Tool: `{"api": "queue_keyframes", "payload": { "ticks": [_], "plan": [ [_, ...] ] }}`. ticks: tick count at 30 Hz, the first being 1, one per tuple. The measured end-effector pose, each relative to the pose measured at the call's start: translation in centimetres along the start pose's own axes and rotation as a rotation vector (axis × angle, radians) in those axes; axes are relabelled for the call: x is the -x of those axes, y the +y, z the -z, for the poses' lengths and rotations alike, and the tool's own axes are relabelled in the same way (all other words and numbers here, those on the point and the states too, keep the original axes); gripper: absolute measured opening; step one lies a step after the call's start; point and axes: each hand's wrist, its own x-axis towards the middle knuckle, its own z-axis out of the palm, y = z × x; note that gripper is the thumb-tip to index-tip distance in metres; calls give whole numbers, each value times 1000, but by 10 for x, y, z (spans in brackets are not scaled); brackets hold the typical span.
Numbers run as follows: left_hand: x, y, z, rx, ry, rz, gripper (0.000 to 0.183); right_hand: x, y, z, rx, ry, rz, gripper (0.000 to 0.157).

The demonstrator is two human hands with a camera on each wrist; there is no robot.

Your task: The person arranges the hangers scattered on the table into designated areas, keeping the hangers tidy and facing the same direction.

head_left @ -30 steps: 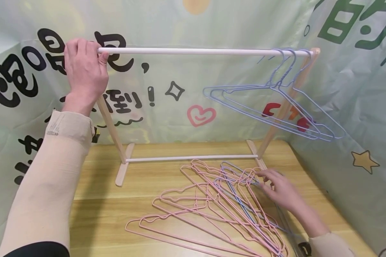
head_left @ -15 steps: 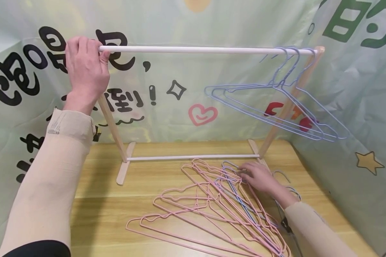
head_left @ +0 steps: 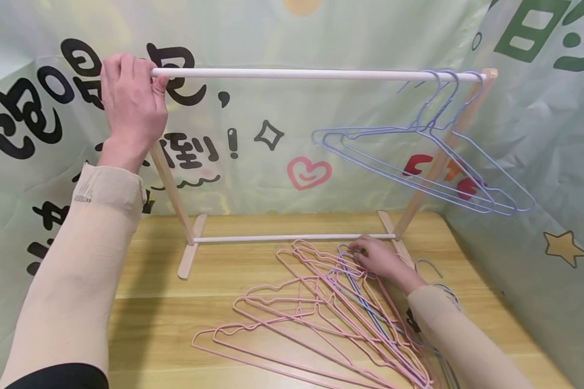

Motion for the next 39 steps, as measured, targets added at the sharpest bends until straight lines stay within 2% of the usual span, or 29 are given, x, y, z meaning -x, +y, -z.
{"api": "queue_keyframes", "payload": {
  "ticks": [3, 11, 18, 23, 26, 30, 39],
  "plan": [
    [0, 0, -1, 1, 0, -1, 52, -4, 2, -2, 4, -2, -12, 27],
    [0, 0, -2, 2, 16, -1, 50, -14, 7, -5, -136, 1, -95, 29],
    [0, 0, -1, -4, -3, 2, 53, -17, 10, -6, -99, -43, -142, 30],
    [1, 0, -3, 1, -20, 13, 52, -12, 9, -2, -49, -14, -103, 27],
    [2, 0, -4, -3, -25, 19, 53, -6, 9, 1, -40, -18, -139, 28],
    [3, -1, -4, -15, -10, 15, 55, -1, 7, 7, -87, -14, -220, 34],
    [0, -1, -1, -7, 0, 10, 54, -5, 4, 23, -16, 197, -139, 33]
  ]
}}
